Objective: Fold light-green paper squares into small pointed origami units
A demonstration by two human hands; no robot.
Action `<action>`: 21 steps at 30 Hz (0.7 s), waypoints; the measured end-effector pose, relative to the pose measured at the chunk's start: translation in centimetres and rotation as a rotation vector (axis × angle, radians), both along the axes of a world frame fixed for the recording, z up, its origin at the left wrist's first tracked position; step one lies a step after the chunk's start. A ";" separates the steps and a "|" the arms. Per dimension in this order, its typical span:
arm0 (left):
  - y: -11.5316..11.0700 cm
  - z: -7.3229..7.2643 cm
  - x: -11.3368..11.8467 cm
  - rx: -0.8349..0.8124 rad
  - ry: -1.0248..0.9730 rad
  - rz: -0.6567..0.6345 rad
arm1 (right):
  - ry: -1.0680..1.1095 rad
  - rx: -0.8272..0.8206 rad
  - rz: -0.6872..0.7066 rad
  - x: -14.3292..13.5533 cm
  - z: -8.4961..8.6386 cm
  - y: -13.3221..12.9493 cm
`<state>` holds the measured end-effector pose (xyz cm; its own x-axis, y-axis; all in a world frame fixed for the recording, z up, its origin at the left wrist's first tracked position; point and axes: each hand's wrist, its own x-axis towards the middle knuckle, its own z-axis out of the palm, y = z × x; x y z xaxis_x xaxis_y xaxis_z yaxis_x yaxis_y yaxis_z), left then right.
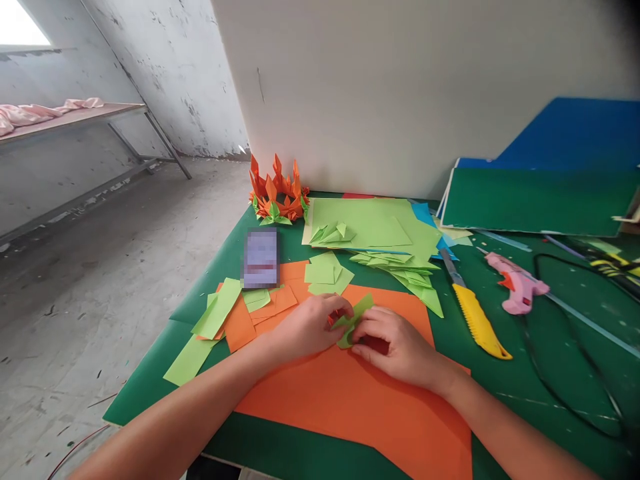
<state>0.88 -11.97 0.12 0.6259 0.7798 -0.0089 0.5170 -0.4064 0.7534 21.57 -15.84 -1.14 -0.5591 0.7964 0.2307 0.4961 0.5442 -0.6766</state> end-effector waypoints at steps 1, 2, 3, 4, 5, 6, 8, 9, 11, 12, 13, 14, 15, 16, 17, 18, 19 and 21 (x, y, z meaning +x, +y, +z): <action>0.0 0.0 0.0 -0.001 0.002 -0.004 | -0.004 0.002 -0.005 -0.1 0.0 0.0; 0.0 -0.1 -0.1 -0.002 0.004 -0.008 | -0.010 0.004 -0.013 -0.2 0.1 0.0; 0.1 -0.1 -0.1 -0.002 0.004 -0.013 | -0.018 0.008 -0.024 -0.2 0.1 0.0; 0.1 -0.1 -0.1 -0.003 0.003 -0.018 | -0.026 0.014 -0.038 -0.3 0.1 0.0; 0.1 0.0 -0.1 -0.003 0.002 -0.025 | -0.036 0.022 -0.054 -0.4 0.1 0.0; 0.2 0.0 -0.2 -0.004 0.002 -0.035 | -0.046 0.028 -0.070 -0.5 0.0 0.0; 0.3 0.2 -0.3 -0.016 0.009 -0.064 | -0.056 0.036 -0.096 -0.6 0.0 0.0; 0.3 0.3 -0.4 -0.028 0.014 -0.079 | -0.055 0.037 -0.105 -0.7 -0.1 -0.1; 0.4 0.5 -0.6 -0.056 0.026 -0.099 | -0.049 0.032 -0.120 -0.8 -0.1 -0.1; 0.4 0.6 -0.6 -0.067 0.034 -0.102 | -0.046 0.030 -0.126 -0.8 -0.2 -0.1; 0.3 0.7 -0.7 -0.072 0.043 -0.103 | -0.046 0.027 -0.133 -0.9 -0.2 -0.1; 0.3 0.8 -0.7 -0.070 0.053 -0.102 | -0.049 0.025 -0.139 -0.9 -0.3 -0.1; 0.3 0.9 -0.7 -0.063 0.063 -0.100 | -0.053 0.024 -0.146 -0.9 -0.3 0.0; 0.2 0.9 -0.6 -0.053 0.074 -0.098 | -0.057 0.026 -0.150 -0.9 -0.3 0.0; 0.2 1.0 -0.6 -0.042 0.084 -0.098 | -0.060 0.028 -0.153 -1.0 -0.3 0.0; 0.1 1.1 -0.5 -0.032 0.092 -0.098 | -0.061 0.033 -0.155 -1.0 -0.3 0.0; 0.0 1.1 -0.5 -0.024 0.098 -0.100 | -0.061 0.041 -0.155 -1.0 -0.3 0.0; -0.1 1.2 -0.4 -0.012 0.100 -0.102 | -0.061 0.055 -0.152 -1.1 -0.4 0.1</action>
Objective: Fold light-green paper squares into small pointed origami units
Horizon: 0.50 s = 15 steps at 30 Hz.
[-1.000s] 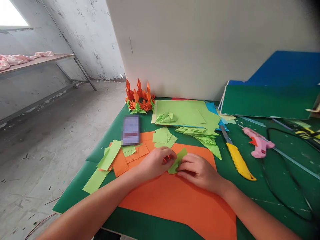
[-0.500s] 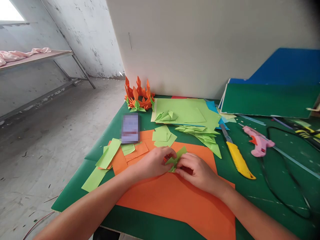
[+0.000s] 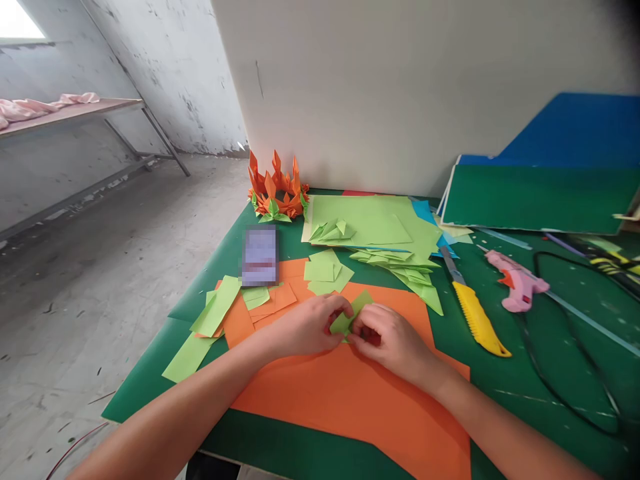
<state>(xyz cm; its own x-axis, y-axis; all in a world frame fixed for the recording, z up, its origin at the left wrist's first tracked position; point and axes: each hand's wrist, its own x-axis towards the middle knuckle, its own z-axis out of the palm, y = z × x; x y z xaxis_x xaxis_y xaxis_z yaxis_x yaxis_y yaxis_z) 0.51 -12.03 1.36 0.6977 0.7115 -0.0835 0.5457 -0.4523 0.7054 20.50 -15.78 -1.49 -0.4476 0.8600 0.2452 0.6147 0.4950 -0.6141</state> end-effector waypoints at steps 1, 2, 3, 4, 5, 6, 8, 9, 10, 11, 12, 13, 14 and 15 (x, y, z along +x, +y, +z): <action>0.0 0.0 0.0 0.003 -0.002 -0.001 | -0.003 0.004 0.001 0.0 0.0 0.0; -0.1 0.0 0.1 0.006 -0.005 -0.002 | -0.006 0.007 0.000 0.0 0.0 0.0; -0.1 0.0 0.1 0.008 -0.007 -0.004 | -0.011 0.005 0.000 0.0 -0.1 0.0; -0.1 0.0 0.1 0.009 -0.008 -0.005 | -0.015 0.006 -0.002 0.0 -0.1 0.0; -0.1 0.0 0.1 0.009 -0.008 -0.006 | -0.019 0.003 -0.004 0.0 -0.2 0.1; -0.1 0.0 0.1 0.011 -0.007 -0.006 | -0.023 0.002 -0.004 0.0 -0.2 0.1; -0.1 0.0 0.1 0.017 -0.002 0.001 | -0.029 0.003 -0.002 0.0 -0.3 0.1; -0.1 0.0 0.2 0.021 0.002 0.005 | -0.029 0.005 0.000 0.1 -0.4 0.1; -0.1 0.0 0.2 0.024 0.004 0.009 | -0.029 0.008 0.002 0.1 -0.4 0.2; -0.1 0.0 0.2 0.027 0.004 0.013 | -0.028 0.011 0.003 0.1 -0.5 0.2; -0.2 0.0 0.2 0.029 0.002 0.014 | -0.027 0.016 0.004 0.1 -0.6 0.2; -0.2 0.0 0.2 0.030 -0.002 0.014 | -0.027 0.019 0.005 0.1 -0.6 0.2; -0.2 0.0 0.2 0.032 -0.007 0.013 | -0.028 0.022 0.006 0.1 -0.6 0.2; -0.2 -0.1 0.2 0.033 -0.013 0.012 | -0.032 0.025 0.006 0.1 -0.6 0.2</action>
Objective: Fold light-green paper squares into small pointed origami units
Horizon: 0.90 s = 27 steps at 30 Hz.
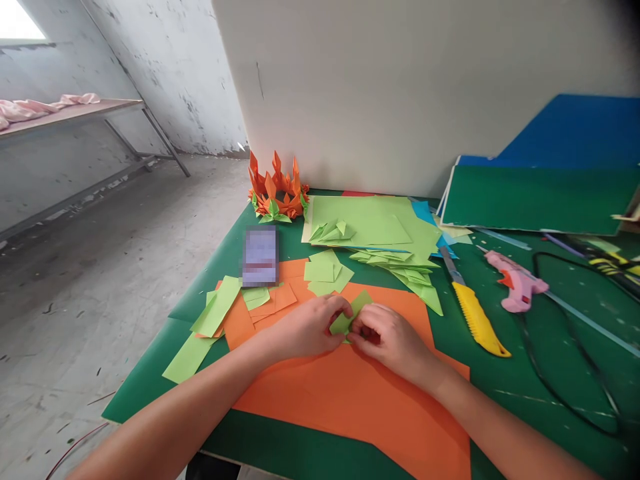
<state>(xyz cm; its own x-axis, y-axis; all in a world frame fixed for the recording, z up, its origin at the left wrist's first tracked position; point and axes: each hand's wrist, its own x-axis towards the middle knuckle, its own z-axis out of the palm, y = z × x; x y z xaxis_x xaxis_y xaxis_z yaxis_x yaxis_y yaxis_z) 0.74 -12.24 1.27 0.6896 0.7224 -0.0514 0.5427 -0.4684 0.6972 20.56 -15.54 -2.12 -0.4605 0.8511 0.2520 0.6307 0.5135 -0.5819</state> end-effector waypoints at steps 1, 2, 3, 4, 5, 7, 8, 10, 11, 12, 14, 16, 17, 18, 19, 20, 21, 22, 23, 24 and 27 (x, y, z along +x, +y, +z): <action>0.0 -0.1 0.0 0.000 -0.004 0.000 | -0.005 0.001 -0.002 0.0 0.0 0.0; 0.0 -0.1 0.0 -0.001 -0.006 0.001 | -0.010 0.000 -0.005 0.0 0.1 0.0; 0.0 -0.2 0.0 -0.003 -0.006 0.002 | -0.013 -0.002 -0.010 0.0 0.1 0.0; 0.0 -0.3 -0.1 -0.004 -0.005 0.004 | -0.013 -0.008 -0.013 0.0 0.2 -0.1; 0.0 -0.4 -0.1 -0.006 -0.005 0.004 | -0.007 -0.016 -0.011 0.1 0.3 -0.1; 0.0 -0.4 -0.1 -0.014 -0.001 0.008 | 0.020 -0.028 0.022 0.5 0.4 -0.1; 0.0 -0.5 -0.2 -0.023 0.003 0.011 | 0.045 -0.019 0.069 0.8 0.5 -0.1; -0.1 -0.5 -0.2 -0.042 0.009 0.017 | 0.056 0.028 0.163 1.4 0.5 -0.1; -0.1 -0.5 -0.2 -0.048 0.011 0.020 | 0.038 0.049 0.183 1.7 0.4 0.0; -0.1 -0.5 -0.2 -0.050 0.010 0.022 | 0.013 0.078 0.210 2.0 0.3 0.1; -0.1 -0.4 -0.1 -0.042 0.002 0.020 | -0.038 0.134 0.254 2.4 0.2 0.2; -0.1 -0.5 -0.2 -0.027 -0.008 0.011 | -0.085 0.174 0.292 2.6 0.2 0.3; -0.2 -0.5 -0.2 -0.021 -0.011 0.006 | -0.106 0.183 0.305 2.6 0.2 0.3; -0.2 -0.5 -0.2 -0.016 -0.011 0.002 | -0.123 0.184 0.316 2.6 0.2 0.3; -0.2 -0.5 -0.2 -0.015 -0.007 -0.001 | -0.136 0.179 0.323 2.7 0.3 0.3; -0.2 -0.5 -0.2 -0.015 -0.002 -0.003 | -0.144 0.171 0.328 2.7 0.3 0.3; -0.2 -0.4 -0.2 -0.017 0.005 -0.004 | -0.146 0.161 0.332 2.7 0.4 0.3; -0.1 -0.4 -0.3 -0.019 0.013 -0.006 | -0.144 0.152 0.333 2.7 0.4 0.3; -0.1 -0.3 -0.3 -0.021 0.021 -0.010 | -0.143 0.146 0.334 2.7 0.5 0.3; -0.1 -0.3 -0.4 -0.026 0.029 -0.016 | -0.142 0.144 0.334 2.6 0.5 0.3; 0.1 -0.1 -0.7 -0.052 0.055 -0.044 | -0.147 0.153 0.331 2.5 0.6 0.3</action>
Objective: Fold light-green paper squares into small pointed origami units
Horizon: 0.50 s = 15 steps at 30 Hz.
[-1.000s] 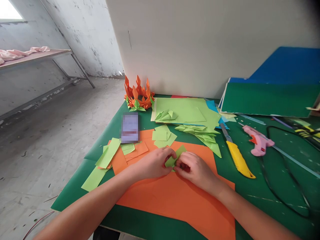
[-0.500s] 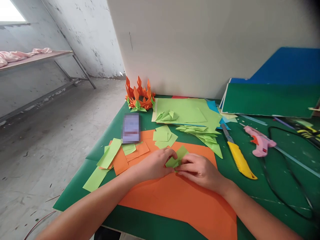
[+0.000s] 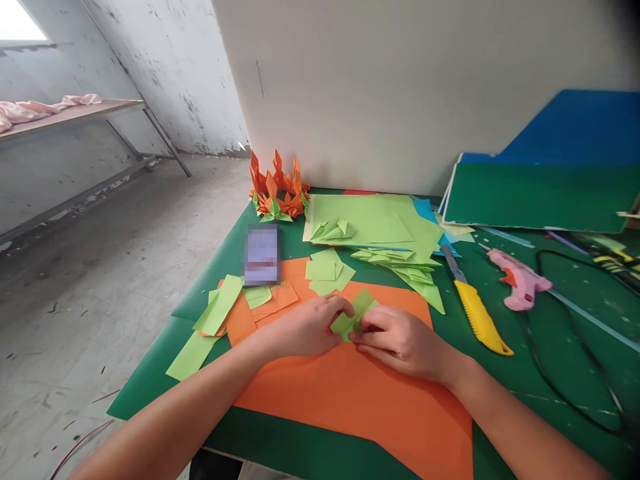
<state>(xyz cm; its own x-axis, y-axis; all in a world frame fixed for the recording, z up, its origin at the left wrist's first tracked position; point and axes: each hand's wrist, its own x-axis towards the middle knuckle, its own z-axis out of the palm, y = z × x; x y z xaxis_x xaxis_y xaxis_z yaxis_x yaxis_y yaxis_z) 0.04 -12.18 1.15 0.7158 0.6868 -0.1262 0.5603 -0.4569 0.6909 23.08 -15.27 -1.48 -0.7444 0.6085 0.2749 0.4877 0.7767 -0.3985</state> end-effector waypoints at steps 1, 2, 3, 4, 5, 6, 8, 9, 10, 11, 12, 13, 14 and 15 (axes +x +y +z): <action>0.0 0.0 -0.1 -0.010 0.005 -0.007 | -0.001 0.004 -0.001 0.0 0.0 0.0; 0.1 0.1 -0.2 -0.019 0.008 -0.012 | -0.001 0.007 -0.002 -0.1 0.0 -0.1; 0.1 0.1 -0.3 -0.027 0.012 -0.015 | 0.000 0.006 -0.003 -0.1 0.0 -0.1; 0.1 0.1 -0.4 -0.033 0.015 -0.017 | 0.003 0.003 -0.004 -0.1 0.0 -0.1; 0.1 0.1 -0.4 -0.038 0.018 -0.017 | 0.006 -0.001 -0.005 -0.1 0.0 -0.1; 0.2 0.1 -0.5 -0.041 0.018 -0.018 | 0.010 -0.005 -0.006 -0.1 0.0 -0.2; 0.2 0.1 -0.6 -0.043 0.009 -0.021 | 0.012 -0.013 -0.008 -0.1 -0.2 -0.2; 0.2 0.1 -0.6 -0.043 0.003 -0.022 | 0.013 -0.015 -0.010 -0.1 -0.3 -0.2; 0.2 0.2 -0.6 -0.043 0.001 -0.023 | 0.013 -0.018 -0.013 -0.1 -0.4 -0.1; 0.2 0.3 -0.6 -0.046 0.004 -0.023 | 0.012 -0.019 -0.015 -0.1 -0.4 -0.1; 0.2 0.4 -0.6 -0.051 0.012 -0.021 | 0.011 -0.017 -0.016 -0.1 -0.5 -0.1; 0.2 0.5 -0.5 -0.057 0.023 -0.016 | 0.012 -0.014 -0.018 -0.2 -0.5 -0.2; 0.1 0.6 -0.5 -0.063 0.033 -0.010 | 0.014 -0.011 -0.020 -0.2 -0.5 -0.2; 0.1 0.7 -0.3 -0.068 0.038 -0.002 | 0.018 -0.008 -0.020 -0.2 -0.5 -0.2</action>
